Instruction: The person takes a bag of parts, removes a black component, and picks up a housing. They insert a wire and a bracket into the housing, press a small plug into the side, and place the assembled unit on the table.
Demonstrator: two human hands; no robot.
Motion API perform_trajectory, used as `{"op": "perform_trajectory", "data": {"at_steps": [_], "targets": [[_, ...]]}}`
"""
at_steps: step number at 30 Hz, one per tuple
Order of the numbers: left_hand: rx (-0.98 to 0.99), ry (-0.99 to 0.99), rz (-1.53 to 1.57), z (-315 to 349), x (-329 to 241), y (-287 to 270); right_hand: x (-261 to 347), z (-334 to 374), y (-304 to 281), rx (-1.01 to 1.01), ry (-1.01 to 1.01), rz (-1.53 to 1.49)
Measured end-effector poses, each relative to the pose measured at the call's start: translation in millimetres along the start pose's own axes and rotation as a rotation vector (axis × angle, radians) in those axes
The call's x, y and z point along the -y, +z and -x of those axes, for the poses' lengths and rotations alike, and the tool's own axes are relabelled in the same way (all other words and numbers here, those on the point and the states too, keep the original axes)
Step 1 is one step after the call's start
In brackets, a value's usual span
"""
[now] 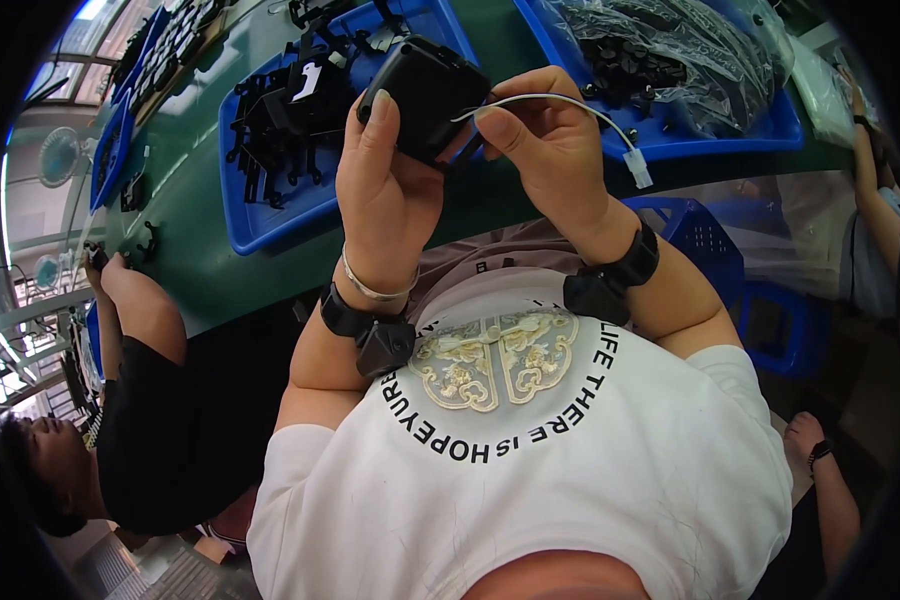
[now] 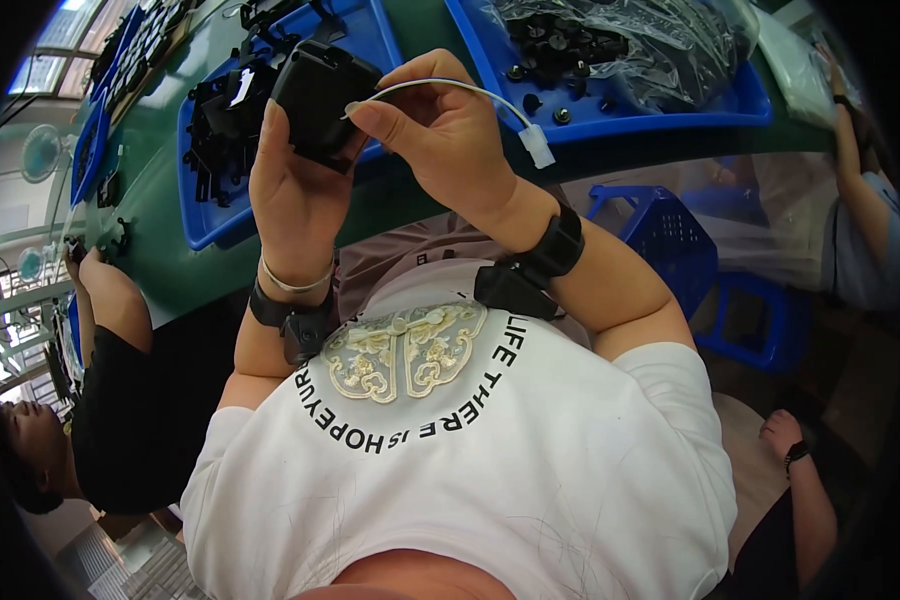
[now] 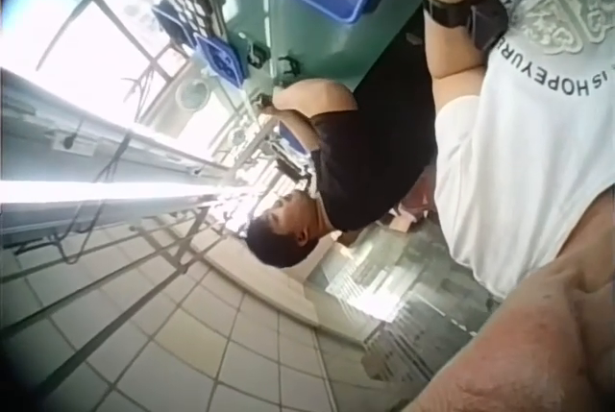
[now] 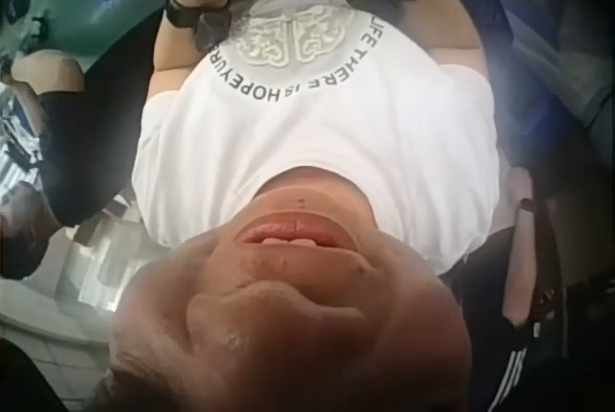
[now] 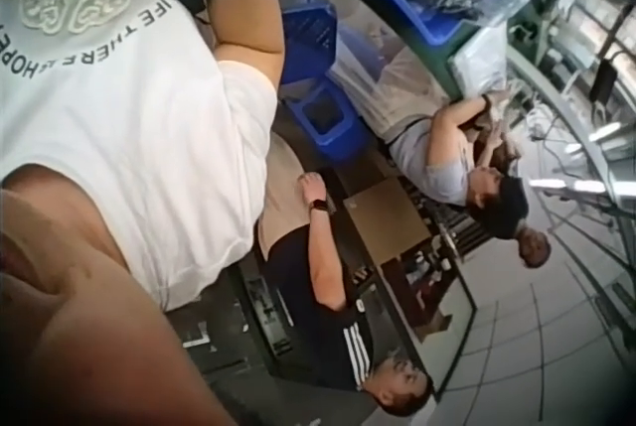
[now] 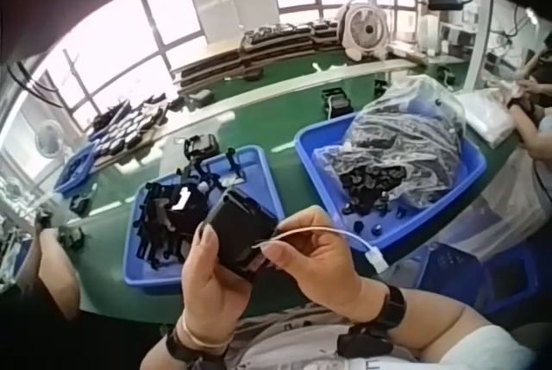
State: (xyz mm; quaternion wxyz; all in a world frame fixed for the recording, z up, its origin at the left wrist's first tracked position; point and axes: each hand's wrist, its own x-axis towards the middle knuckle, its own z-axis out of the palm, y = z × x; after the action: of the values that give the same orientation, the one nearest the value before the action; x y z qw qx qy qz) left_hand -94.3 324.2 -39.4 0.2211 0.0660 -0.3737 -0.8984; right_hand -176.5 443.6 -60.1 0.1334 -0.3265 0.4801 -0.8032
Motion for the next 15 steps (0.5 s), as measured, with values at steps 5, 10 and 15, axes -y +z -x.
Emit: {"op": "perform_trajectory", "data": {"at_steps": [5,10,15], "targets": [[-0.121,0.12,-0.173,3,5,4,-8,5,4,0.077,0.017,-0.014],[-0.051,0.08,-0.192,2,-4,-10,17,4,-16,0.271,-0.123,0.414],[-0.103,0.065,-0.181,14,-26,-25,48,-10,-88,0.353,-0.368,0.996]]}}
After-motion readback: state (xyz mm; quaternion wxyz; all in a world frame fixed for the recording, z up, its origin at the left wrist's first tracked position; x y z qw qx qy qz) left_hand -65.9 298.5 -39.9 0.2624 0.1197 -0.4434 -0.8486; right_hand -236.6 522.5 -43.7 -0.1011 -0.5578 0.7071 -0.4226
